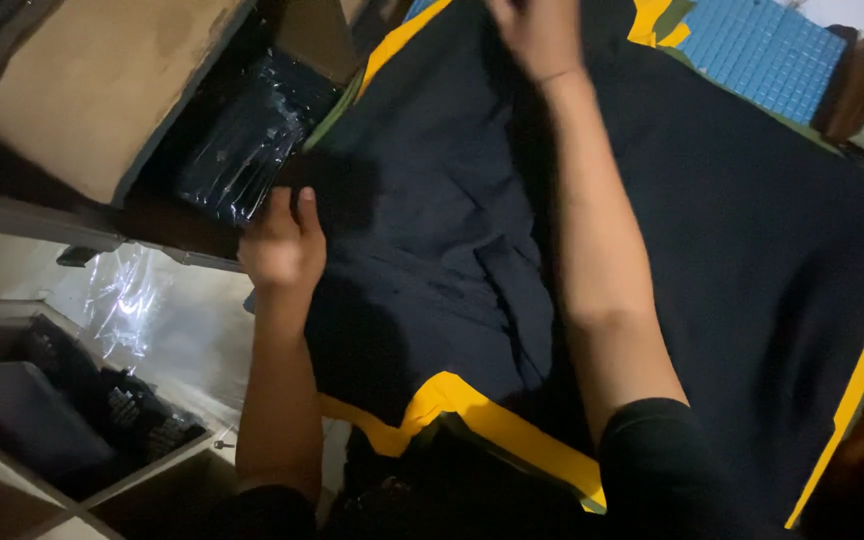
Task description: Smoothing and folding t-shirts on a flat surface in a stockroom environment.
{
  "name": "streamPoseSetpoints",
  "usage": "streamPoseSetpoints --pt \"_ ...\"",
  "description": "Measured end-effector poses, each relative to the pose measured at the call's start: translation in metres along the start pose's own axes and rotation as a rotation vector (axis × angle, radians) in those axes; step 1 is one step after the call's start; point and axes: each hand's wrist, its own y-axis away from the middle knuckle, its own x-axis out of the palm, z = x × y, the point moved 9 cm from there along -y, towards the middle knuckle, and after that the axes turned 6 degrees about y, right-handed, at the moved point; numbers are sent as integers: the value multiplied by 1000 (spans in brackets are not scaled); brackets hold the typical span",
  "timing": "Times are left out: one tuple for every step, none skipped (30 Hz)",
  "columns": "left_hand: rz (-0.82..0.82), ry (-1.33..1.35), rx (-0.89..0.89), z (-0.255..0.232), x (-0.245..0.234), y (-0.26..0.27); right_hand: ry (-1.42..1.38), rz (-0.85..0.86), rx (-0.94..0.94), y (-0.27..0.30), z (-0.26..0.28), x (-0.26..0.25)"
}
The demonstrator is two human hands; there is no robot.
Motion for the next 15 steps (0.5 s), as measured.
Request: streamPoseSetpoints --pt "-3 -2 1 -1 1 -2 -3 -3 -1 -1 5 0" --pt "93 -40 -91 6 11 -3 36 29 6 -1 8 2" --pt "193 -78 -183 13 21 -2 76 63 15 0 11 6" --pt "194 -80 -183 14 21 0 74 64 16 2 14 9" --pt "157 -143 -162 12 18 -2 35 26 -17 3 17 7" --pt "119 -206 -140 10 16 -4 -4 -12 -52 4 20 6" --pt "120 -204 -130 -6 6 -19 2 -16 -45 5 18 7" --pt "139 -107 -37 -29 -2 -34 -5 -20 -46 5 16 9" --pt "158 -9 47 -52 -11 -46 -15 -17 -53 6 16 12" --pt "158 -6 47 -73 -9 -62 -13 -17 -54 3 18 14" --pt "50 6 214 -109 -17 -77 46 11 -29 3 15 16" --pt "-59 21 380 -145 -24 -87 105 39 -4 4 13 18" --pt "-54 26 380 -150 8 -107 110 45 -1 5 14 14" --pt "-4 -2 357 -155 45 -127 56 67 -2 5 15 11" --pt "41 -30 342 -161 81 -150 4 80 -2 2 15 7"
